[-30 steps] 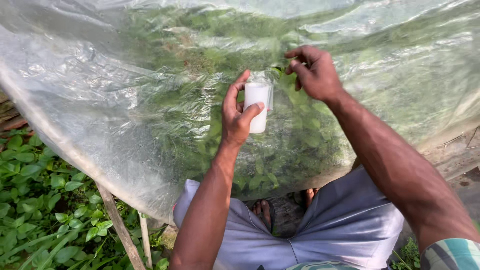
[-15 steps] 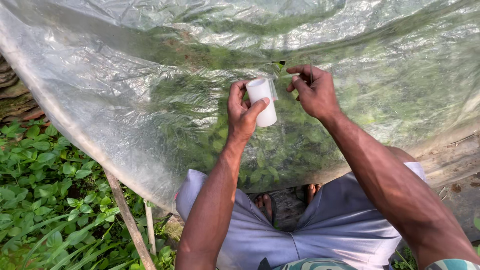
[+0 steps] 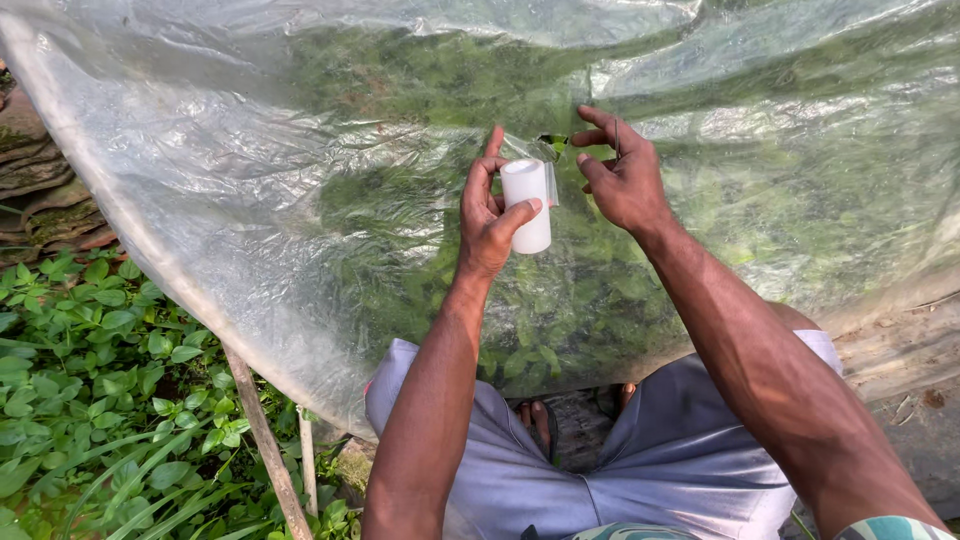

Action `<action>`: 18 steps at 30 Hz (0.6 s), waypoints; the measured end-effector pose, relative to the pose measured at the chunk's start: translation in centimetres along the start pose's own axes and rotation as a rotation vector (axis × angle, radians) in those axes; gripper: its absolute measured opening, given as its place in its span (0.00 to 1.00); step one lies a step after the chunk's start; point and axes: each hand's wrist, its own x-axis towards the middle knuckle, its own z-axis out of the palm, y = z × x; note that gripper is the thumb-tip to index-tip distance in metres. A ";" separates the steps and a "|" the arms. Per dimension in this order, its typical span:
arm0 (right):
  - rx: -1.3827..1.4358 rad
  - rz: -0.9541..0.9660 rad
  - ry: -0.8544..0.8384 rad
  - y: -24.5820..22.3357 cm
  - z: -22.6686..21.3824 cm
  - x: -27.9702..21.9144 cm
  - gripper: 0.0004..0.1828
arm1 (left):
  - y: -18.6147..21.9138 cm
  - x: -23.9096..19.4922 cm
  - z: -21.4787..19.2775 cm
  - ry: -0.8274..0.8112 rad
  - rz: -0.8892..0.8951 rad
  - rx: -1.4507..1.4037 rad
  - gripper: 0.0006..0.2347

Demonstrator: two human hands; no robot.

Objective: The person walks along a greenhouse covered with a plastic sheet, then kneels to apply clear adhesive tape over a tear using a roll and scissors. They repeat this process at multiple locations along the sheet.

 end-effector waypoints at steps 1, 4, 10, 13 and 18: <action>0.013 -0.034 -0.002 0.0 0.1 -0.2 0.27 | 0.0 0.0 0.0 0.003 -0.006 0.015 0.19; 0.047 -0.056 0.001 0.1 0.1 -1.0 0.19 | 0.0 0.1 0.1 0.002 -0.009 0.041 0.20; 0.035 -0.193 -0.010 -0.2 -0.4 -2.0 0.16 | -0.3 0.2 0.1 0.009 -0.005 0.086 0.22; 0.020 -0.216 -0.031 -0.5 -0.2 -2.5 0.18 | -0.5 0.2 -0.1 0.011 0.002 0.096 0.23; -0.065 -0.162 -0.063 -0.6 0.1 -2.8 0.20 | -0.8 0.0 0.0 0.005 0.034 0.084 0.24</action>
